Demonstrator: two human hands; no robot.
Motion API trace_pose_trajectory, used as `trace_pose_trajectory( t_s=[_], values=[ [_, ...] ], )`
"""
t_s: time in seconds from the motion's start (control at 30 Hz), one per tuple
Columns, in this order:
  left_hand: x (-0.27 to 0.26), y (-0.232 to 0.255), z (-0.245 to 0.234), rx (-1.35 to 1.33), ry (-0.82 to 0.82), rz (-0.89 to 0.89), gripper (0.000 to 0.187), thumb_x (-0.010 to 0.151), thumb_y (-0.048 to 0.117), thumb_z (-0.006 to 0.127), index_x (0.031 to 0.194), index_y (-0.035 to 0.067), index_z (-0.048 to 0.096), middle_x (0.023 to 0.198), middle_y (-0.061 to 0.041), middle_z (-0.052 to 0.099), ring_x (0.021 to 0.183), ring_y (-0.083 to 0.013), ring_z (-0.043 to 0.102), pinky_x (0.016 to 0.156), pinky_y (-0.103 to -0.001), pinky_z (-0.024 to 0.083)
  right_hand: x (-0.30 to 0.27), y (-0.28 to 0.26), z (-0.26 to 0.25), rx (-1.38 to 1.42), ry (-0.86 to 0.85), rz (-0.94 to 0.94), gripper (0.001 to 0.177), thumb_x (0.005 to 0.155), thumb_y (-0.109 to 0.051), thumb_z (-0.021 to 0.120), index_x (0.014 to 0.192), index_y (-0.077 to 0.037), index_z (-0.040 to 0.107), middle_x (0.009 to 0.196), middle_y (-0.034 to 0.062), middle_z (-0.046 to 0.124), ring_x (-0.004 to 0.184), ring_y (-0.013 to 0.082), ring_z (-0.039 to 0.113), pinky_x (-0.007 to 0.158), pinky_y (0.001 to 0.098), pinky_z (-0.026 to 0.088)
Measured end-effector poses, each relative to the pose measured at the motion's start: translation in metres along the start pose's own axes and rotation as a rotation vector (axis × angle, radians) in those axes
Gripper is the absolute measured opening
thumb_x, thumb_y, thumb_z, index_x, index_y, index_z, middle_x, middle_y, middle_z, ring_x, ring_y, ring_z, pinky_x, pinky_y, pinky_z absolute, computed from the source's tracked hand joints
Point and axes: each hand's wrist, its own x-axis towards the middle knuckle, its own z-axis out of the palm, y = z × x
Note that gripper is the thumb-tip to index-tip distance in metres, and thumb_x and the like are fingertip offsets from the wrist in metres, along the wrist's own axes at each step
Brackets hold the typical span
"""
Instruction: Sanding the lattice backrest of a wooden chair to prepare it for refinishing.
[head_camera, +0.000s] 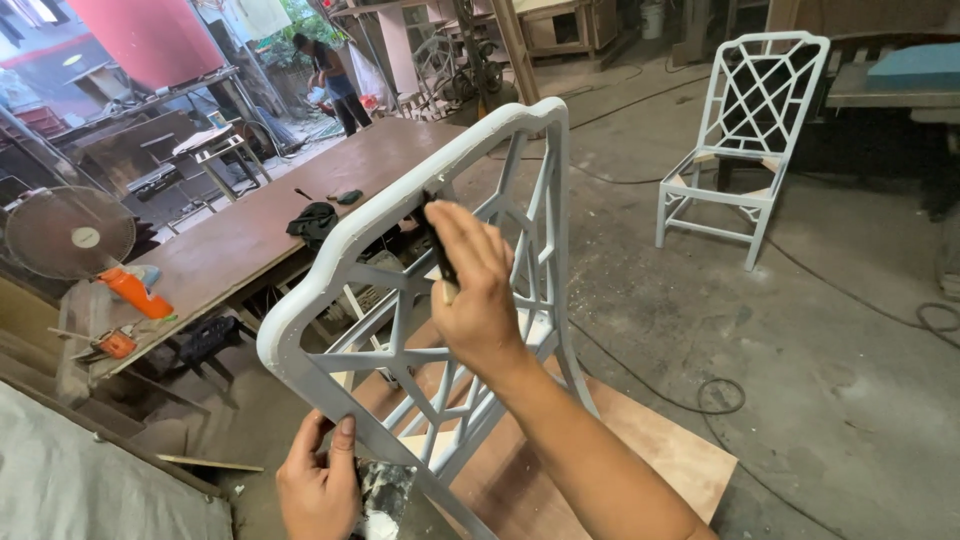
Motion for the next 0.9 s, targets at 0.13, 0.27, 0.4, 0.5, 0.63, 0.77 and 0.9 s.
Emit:
trace_pose_trajectory(
  t_s=[0.13, 0.27, 0.4, 0.5, 0.63, 0.77, 0.9],
  values=[
    [0.001, 0.000, -0.004, 0.032, -0.055, -0.046, 0.038, 0.095, 0.037, 0.060, 0.125, 0.017, 0.073, 0.093, 0.002, 0.078, 0.054, -0.0139, 0.045, 0.057, -0.030, 0.040, -0.013, 0.013, 0.010, 0.013, 0.042, -0.084, 0.077, 0.076, 0.016, 0.052, 0.149, -0.008, 0.048, 0.149, 0.0078, 0.057, 0.140, 0.0260, 0.052, 0.119, 0.0415, 0.038],
    [0.005, -0.012, -0.001, 0.047, -0.078, -0.026, 0.037, 0.097, 0.037, 0.058, 0.124, 0.016, 0.073, 0.095, 0.001, 0.078, 0.050, -0.0126, 0.037, 0.053, -0.033, 0.035, 0.006, 0.040, 0.014, -0.012, 0.265, -0.176, 0.071, 0.078, 0.018, 0.047, 0.147, -0.002, 0.051, 0.146, 0.0139, 0.057, 0.140, 0.0304, 0.053, 0.122, 0.0455, 0.041],
    [0.004, -0.006, -0.004, 0.068, -0.095, -0.061, 0.039, 0.096, 0.037, 0.058, 0.126, 0.018, 0.072, 0.098, 0.004, 0.079, 0.044, -0.0115, 0.032, 0.050, -0.031, 0.031, -0.004, 0.040, 0.039, 0.092, 0.267, -0.193, 0.085, 0.078, 0.025, 0.049, 0.155, -0.010, 0.043, 0.139, 0.0112, 0.053, 0.131, 0.0274, 0.047, 0.109, 0.0330, 0.053],
    [0.005, -0.003, -0.006, 0.082, -0.110, -0.089, 0.043, 0.095, 0.041, 0.057, 0.129, 0.019, 0.071, 0.111, 0.000, 0.079, 0.042, -0.0124, 0.027, 0.050, -0.034, 0.029, -0.018, 0.033, 0.028, -0.060, 0.188, -0.285, 0.091, 0.073, 0.028, 0.053, 0.155, -0.010, 0.043, 0.140, 0.0122, 0.054, 0.132, 0.0327, 0.051, 0.116, 0.0458, 0.042],
    [0.004, -0.008, -0.005, 0.077, -0.099, -0.039, 0.041, 0.095, 0.040, 0.058, 0.127, 0.019, 0.072, 0.102, 0.002, 0.079, 0.043, -0.0120, 0.027, 0.049, -0.032, 0.028, 0.005, 0.042, -0.007, -0.016, 0.117, -0.080, 0.075, 0.078, 0.020, 0.050, 0.149, -0.004, 0.048, 0.140, 0.0150, 0.057, 0.136, 0.0293, 0.049, 0.120, 0.0405, 0.041],
    [0.004, -0.005, -0.006, 0.071, -0.105, -0.027, 0.041, 0.094, 0.040, 0.059, 0.127, 0.019, 0.072, 0.104, 0.002, 0.081, 0.042, -0.0109, 0.028, 0.048, -0.032, 0.028, 0.039, 0.041, -0.032, 0.158, 0.042, 0.277, 0.072, 0.075, 0.006, 0.039, 0.142, -0.008, 0.058, 0.145, 0.0104, 0.054, 0.134, 0.0238, 0.053, 0.098, 0.0271, 0.051],
    [0.004, -0.004, -0.007, 0.063, -0.116, -0.016, 0.038, 0.095, 0.040, 0.058, 0.122, 0.017, 0.073, 0.099, 0.002, 0.079, 0.042, -0.0110, 0.027, 0.049, -0.031, 0.029, 0.030, 0.010, -0.026, 0.182, -0.012, 0.207, 0.074, 0.072, 0.012, 0.038, 0.140, -0.006, 0.058, 0.143, 0.0131, 0.057, 0.136, 0.0269, 0.050, 0.124, 0.0422, 0.036]
  ],
)
